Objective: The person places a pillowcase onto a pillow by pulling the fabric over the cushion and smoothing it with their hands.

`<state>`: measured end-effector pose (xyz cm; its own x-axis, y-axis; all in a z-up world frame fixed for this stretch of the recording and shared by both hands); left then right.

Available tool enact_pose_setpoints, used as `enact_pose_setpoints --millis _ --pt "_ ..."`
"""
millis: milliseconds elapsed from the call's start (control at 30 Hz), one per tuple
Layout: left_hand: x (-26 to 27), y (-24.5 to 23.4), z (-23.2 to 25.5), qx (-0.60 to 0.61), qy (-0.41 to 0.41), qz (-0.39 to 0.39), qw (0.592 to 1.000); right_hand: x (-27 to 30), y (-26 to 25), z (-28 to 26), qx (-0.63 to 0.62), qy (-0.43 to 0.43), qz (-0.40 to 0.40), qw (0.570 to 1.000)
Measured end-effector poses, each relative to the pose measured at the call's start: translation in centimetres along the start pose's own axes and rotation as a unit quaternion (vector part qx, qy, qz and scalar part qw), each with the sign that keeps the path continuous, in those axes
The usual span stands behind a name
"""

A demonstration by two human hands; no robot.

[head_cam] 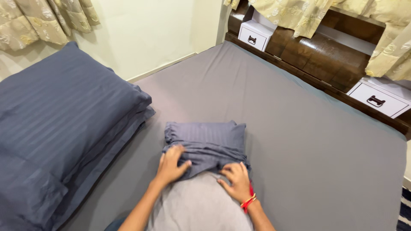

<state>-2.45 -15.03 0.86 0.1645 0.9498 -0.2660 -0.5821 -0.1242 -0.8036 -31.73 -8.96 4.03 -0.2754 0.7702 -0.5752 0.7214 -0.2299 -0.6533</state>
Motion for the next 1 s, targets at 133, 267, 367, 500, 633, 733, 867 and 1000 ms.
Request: enact_pose_setpoints --millis 133,267,367,500,633,733,867,1000 --pt "4.2 -1.0 2.2 0.070 0.098 -0.053 0.991 1.0 2.2 1.7 -0.008 0.119 -0.108 0.987" --pt "4.2 -1.3 0.7 -0.013 0.120 0.041 0.992 2.5 2.5 -2.7 -0.180 0.153 -0.219 0.947" --pt "6.7 -0.2 1.4 0.127 0.198 0.075 0.969 0.0 -1.0 -4.9 0.016 -0.083 0.025 0.996" --pt "10.4 -0.7 2.4 0.138 0.081 -0.092 0.983 0.0 -0.7 -0.1 0.143 0.054 0.021 0.988" --pt "10.9 -4.2 3.0 0.142 0.003 -0.075 0.987 1.7 -0.2 3.3 0.100 0.091 -0.028 0.990" --pt "9.8 -5.9 4.5 0.138 0.038 -0.009 0.990 1.4 -0.6 0.9 0.008 0.002 0.006 1.000" --pt "9.5 -5.4 4.9 0.060 0.073 0.026 0.995 1.1 -0.3 0.5 0.125 0.130 -0.081 0.980" --pt "9.9 -4.9 3.7 0.053 0.079 0.061 0.994 2.4 -2.0 -1.4 0.101 0.012 -0.018 0.995"
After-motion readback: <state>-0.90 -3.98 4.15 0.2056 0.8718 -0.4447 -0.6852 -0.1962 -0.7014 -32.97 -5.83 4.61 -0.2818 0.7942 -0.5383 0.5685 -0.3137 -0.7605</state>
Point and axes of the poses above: each hand's wrist, its own x-axis away from the middle knuckle, its own y-axis out of the palm, z = x × y, the point moved 4 cm from there along -x, towards the middle knuckle, and after that the axes turned 1 degree about y, right-handed, at the moved point
